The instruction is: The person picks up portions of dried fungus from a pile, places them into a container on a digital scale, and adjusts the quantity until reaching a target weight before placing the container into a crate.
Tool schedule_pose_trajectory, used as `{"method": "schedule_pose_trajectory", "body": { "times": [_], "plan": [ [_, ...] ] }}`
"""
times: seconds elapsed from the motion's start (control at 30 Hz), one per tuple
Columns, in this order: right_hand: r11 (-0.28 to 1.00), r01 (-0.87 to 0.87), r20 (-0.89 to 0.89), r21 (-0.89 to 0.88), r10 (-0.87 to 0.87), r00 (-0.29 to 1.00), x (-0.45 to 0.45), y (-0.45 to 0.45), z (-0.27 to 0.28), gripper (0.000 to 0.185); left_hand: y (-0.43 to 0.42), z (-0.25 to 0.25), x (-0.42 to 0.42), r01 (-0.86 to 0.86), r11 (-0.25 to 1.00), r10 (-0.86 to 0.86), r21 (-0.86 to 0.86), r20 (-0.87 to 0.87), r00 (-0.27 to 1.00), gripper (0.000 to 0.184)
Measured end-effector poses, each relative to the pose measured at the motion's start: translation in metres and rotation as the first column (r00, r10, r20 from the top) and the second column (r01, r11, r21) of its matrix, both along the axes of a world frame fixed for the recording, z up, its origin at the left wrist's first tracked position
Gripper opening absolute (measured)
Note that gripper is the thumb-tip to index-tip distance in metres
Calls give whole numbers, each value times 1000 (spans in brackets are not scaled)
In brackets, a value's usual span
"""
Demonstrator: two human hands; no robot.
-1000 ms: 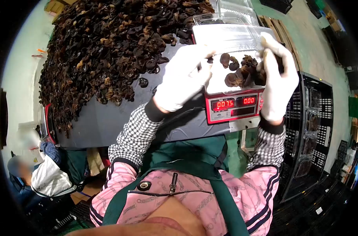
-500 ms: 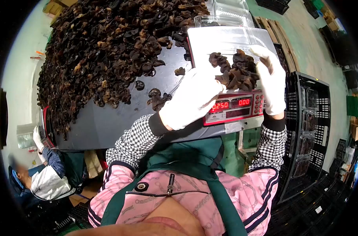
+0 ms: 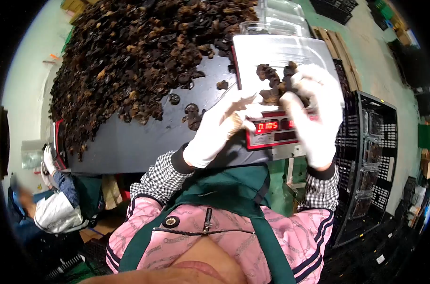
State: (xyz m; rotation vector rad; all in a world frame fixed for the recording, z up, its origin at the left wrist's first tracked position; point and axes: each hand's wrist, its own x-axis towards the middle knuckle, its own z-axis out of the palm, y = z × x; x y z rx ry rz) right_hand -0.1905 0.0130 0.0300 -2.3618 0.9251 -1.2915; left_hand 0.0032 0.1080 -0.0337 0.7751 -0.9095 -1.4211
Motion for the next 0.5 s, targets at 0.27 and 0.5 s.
{"method": "schedule_pose_trajectory", "body": {
  "times": [0.27, 0.5],
  "plan": [
    [895, -305, 160, 326, 266, 951, 52, 73, -62, 29, 120, 1, 65, 70, 860, -119, 505, 64, 991, 25],
    [961, -183, -16, 207, 190, 982, 126, 85, -136, 32, 287, -76, 140, -480, 482, 82, 733, 507, 858, 22]
  ]
}}
